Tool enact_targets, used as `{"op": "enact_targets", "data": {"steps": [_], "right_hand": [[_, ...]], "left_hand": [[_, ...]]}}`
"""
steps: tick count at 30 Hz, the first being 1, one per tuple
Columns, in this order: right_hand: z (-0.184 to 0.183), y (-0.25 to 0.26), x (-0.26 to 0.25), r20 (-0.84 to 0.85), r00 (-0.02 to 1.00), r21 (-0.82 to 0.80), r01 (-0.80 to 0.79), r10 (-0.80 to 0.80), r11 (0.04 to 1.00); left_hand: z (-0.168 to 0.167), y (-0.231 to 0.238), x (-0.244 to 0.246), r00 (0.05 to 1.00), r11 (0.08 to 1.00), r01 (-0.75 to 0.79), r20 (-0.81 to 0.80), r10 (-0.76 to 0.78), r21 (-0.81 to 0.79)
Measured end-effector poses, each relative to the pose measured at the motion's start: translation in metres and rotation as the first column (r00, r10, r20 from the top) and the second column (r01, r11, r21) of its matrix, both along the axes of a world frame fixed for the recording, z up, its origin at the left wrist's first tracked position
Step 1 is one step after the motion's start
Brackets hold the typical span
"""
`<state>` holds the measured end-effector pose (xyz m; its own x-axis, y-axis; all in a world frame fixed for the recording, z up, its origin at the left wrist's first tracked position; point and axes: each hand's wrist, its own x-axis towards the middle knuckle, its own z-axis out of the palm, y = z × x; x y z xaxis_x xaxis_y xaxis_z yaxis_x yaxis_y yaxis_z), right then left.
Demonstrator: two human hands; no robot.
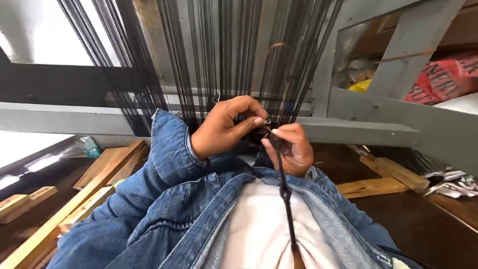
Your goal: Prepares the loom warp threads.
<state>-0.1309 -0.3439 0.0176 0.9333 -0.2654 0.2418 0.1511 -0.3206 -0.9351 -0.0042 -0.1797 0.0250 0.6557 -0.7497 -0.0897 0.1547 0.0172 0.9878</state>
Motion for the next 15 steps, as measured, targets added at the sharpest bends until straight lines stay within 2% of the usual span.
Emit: {"op": "enact_targets", "data": {"steps": [5, 10, 15], "right_hand": [[-0.001, -0.001, 0.004, -0.054, 0.998, 0.191, 0.041, -0.031, 0.981], [-0.002, 0.001, 0.002, -0.088, 0.996, 0.200, 0.041, -0.024, 0.979], [0.000, 0.004, 0.002, -0.119, 0.993, 0.247, 0.038, -0.009, 0.968]], "left_hand": [[0.001, 0.001, -0.004, 1.000, 1.000, 0.015, -0.013, -0.015, 0.028], [0.005, 0.010, -0.010, 0.982, 0.999, -0.028, -0.189, 0.031, 0.016], [0.010, 0.018, -0.014, 0.955, 0.997, -0.065, -0.285, 0.076, 0.045]]}}
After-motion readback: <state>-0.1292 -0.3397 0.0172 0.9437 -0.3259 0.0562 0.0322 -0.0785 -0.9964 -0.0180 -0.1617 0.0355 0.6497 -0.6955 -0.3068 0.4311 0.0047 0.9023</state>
